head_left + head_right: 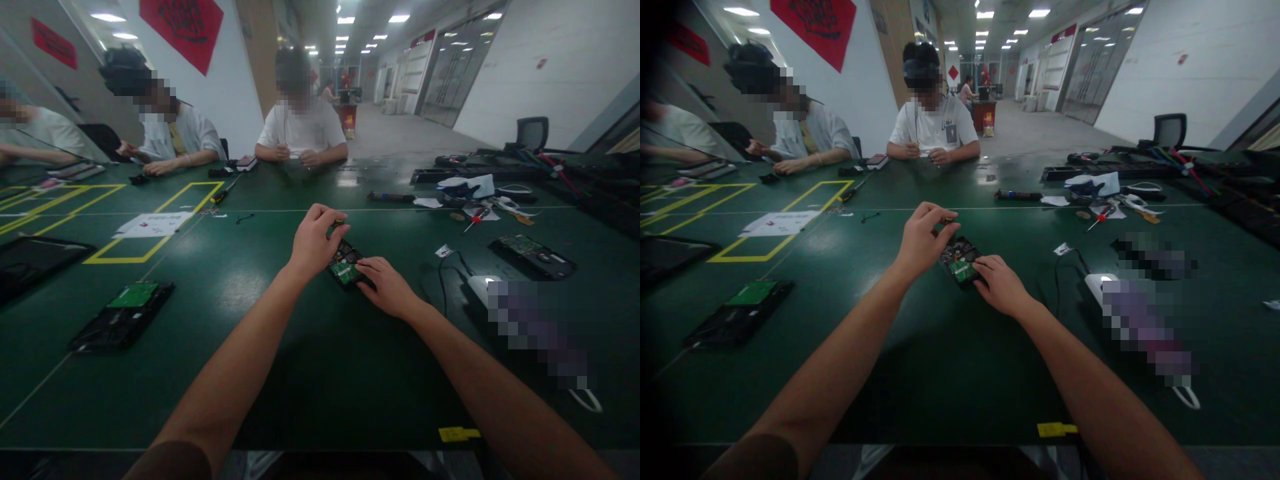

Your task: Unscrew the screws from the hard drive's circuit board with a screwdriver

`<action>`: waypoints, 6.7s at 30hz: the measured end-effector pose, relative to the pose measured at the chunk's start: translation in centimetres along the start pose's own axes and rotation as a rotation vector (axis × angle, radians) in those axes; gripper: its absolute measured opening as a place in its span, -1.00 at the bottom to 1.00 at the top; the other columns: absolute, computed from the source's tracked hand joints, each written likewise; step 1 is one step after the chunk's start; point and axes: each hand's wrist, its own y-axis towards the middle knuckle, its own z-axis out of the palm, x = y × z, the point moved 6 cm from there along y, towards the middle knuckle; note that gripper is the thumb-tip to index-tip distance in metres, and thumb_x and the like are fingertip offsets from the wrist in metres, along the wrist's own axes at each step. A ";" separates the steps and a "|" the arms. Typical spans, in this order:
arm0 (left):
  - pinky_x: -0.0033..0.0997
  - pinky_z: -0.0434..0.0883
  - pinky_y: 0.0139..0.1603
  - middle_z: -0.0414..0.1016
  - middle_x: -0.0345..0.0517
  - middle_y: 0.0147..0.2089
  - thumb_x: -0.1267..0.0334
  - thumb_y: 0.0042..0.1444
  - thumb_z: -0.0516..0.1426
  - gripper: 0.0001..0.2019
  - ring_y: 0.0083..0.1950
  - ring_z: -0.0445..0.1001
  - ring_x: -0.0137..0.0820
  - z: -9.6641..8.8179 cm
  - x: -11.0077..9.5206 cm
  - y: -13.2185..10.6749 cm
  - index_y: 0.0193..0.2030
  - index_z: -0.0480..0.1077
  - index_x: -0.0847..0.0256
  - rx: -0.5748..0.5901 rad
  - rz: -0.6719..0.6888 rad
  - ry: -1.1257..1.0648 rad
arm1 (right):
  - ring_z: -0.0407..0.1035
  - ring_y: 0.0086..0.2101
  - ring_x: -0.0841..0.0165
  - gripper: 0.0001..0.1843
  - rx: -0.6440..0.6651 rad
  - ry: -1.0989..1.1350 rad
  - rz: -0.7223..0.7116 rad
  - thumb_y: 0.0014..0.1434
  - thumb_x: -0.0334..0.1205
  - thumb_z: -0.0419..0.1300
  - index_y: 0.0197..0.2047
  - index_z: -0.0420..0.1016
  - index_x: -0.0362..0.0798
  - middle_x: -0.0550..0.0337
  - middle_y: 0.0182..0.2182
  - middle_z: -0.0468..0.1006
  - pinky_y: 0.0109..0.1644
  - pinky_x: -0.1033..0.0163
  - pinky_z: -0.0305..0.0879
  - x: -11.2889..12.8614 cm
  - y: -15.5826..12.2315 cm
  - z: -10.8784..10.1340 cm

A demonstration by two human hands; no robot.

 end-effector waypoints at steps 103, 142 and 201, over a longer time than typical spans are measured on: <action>-0.31 0.51 -0.01 0.58 -0.07 -0.03 0.27 0.31 0.20 -0.85 -0.05 0.55 -0.34 0.6 0.0 0.0 0.00 0.51 0.13 0.082 -0.017 -0.055 | 0.33 0.17 0.02 -0.58 -0.016 0.024 -0.002 0.31 -0.27 0.23 0.23 0.49 -0.05 -0.08 0.16 0.50 0.28 -0.22 0.35 0.1 0.0 -0.1; -0.34 0.53 -0.02 0.66 -0.13 -0.07 0.20 0.28 0.25 -0.87 -0.08 0.60 -0.37 0.7 -0.2 -0.1 -0.07 0.53 0.13 0.069 -0.018 -0.094 | 0.31 0.20 0.03 -0.56 0.004 0.012 0.015 0.33 -0.23 0.22 0.25 0.48 -0.05 -0.08 0.19 0.48 0.29 -0.22 0.35 -0.1 -0.1 -0.1; -0.30 0.54 -0.17 0.66 -0.07 -0.04 0.19 0.27 0.26 -0.81 -0.06 0.66 -0.28 0.7 1.0 -0.3 -0.03 0.39 0.09 0.025 -0.133 -0.089 | 0.33 0.19 0.01 -0.56 -0.011 0.019 0.003 0.32 -0.25 0.22 0.25 0.48 -0.04 -0.08 0.17 0.50 0.26 -0.26 0.38 0.0 -0.1 -0.1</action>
